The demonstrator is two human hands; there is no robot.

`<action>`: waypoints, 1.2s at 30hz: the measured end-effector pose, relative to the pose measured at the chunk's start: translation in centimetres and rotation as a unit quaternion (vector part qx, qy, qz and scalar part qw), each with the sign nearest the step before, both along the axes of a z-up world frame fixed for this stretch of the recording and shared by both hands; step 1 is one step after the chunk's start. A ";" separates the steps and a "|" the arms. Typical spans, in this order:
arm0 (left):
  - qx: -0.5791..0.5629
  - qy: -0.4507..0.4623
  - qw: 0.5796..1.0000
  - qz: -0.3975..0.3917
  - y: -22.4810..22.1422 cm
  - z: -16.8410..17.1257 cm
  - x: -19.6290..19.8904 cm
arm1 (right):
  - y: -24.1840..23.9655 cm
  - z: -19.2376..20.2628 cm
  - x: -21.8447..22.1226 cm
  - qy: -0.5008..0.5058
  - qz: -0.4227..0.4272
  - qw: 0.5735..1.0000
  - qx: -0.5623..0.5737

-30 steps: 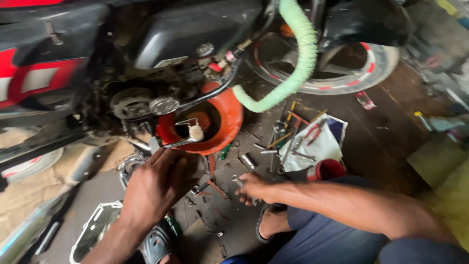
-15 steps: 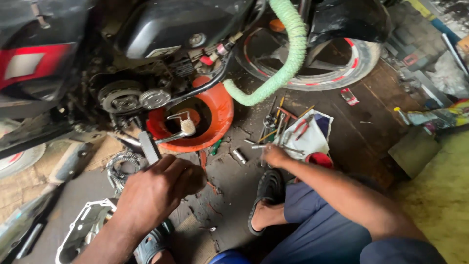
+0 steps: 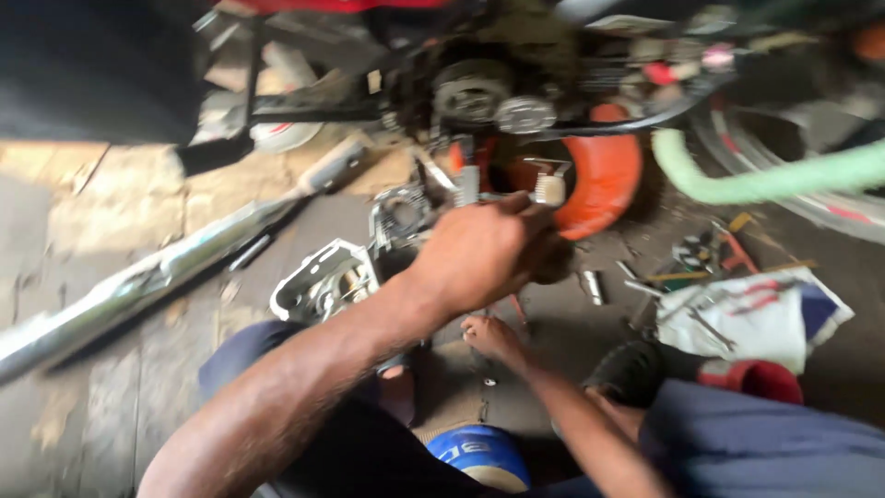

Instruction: Clean and repair motorcycle engine components using tools and a cloth.

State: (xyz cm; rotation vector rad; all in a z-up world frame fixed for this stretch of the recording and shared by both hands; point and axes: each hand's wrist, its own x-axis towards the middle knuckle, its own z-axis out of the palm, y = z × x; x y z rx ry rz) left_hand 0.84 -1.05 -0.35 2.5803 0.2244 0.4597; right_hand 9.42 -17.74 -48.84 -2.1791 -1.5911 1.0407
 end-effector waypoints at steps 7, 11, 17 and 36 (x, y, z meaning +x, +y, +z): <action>0.066 -0.006 0.998 0.006 0.6 0.3 -1.0 | 1.1 -6.3 -7.2 0.456 -0.163 0.874 -0.048; 0.091 0.037 0.995 0.007 0.9 0.2 -1.7 | 1.6 -14.5 -9.3 0.719 -0.226 0.656 -0.021; 0.075 0.034 0.996 -0.011 1.2 0.4 -2.6 | 1.6 -12.1 -11.1 0.640 -0.247 0.727 -0.033; -0.069 -0.117 0.979 0.151 3.9 3.0 -2.2 | 8.8 24.6 -6.6 0.564 -0.347 0.730 0.171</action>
